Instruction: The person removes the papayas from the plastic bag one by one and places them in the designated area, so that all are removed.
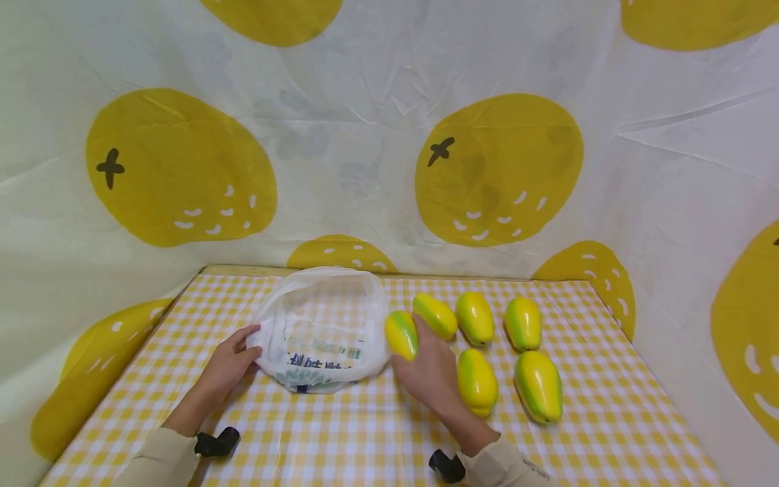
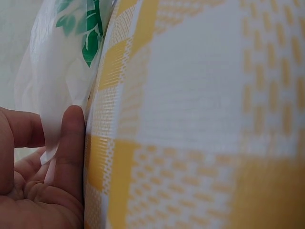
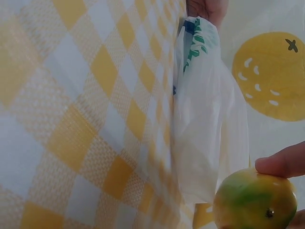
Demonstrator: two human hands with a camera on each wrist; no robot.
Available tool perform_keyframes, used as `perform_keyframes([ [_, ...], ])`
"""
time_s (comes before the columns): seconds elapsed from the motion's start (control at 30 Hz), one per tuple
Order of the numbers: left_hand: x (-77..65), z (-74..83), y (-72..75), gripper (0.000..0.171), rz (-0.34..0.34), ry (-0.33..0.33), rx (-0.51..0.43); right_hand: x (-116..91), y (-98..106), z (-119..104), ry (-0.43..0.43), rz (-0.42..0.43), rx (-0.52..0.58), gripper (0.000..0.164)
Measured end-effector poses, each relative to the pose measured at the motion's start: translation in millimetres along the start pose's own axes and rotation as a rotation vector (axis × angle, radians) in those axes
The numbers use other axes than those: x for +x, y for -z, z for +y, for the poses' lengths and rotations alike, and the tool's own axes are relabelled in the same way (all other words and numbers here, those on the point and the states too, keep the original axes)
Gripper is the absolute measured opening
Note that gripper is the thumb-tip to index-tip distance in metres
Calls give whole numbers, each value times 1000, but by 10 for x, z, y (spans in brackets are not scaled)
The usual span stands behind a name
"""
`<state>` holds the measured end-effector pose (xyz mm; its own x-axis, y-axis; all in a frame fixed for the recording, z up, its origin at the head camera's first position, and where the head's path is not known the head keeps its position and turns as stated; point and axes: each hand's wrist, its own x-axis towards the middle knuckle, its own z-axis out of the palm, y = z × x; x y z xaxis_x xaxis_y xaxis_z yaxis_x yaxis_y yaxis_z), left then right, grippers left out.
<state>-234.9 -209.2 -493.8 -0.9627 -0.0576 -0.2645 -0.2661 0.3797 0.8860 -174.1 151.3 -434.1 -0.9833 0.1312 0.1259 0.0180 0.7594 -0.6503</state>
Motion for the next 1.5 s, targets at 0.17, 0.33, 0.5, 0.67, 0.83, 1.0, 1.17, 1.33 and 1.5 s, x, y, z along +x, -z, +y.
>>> perform_keyframes([
  [0.17,-9,-8,9,61,1,2,7,-50,27,33,23,14,-27,80],
  [0.33,-10,-11,11,61,-5,2,-4,-85,53,90,29,29,-50,78],
  [0.5,-3,-3,3,61,-7,3,-8,-104,78,146,1,15,-51,78],
  [0.67,10,-8,4,60,-2,-1,-9,-112,88,181,-20,8,-53,80],
  [0.83,22,-22,8,60,-5,7,-25,-120,84,194,-62,-16,-39,84],
  [1.0,-5,-22,25,61,-18,-7,-36,-137,68,214,-94,-30,-24,85],
  [1.17,-54,-15,50,61,-28,-31,-54,-143,45,212,-74,-16,-26,84],
  [1.33,-48,-13,44,61,-28,-22,-50,-167,24,195,-81,-11,-41,84],
  [1.5,-25,2,21,61,-25,-11,-42,-201,9,190,-79,-12,-47,81],
])
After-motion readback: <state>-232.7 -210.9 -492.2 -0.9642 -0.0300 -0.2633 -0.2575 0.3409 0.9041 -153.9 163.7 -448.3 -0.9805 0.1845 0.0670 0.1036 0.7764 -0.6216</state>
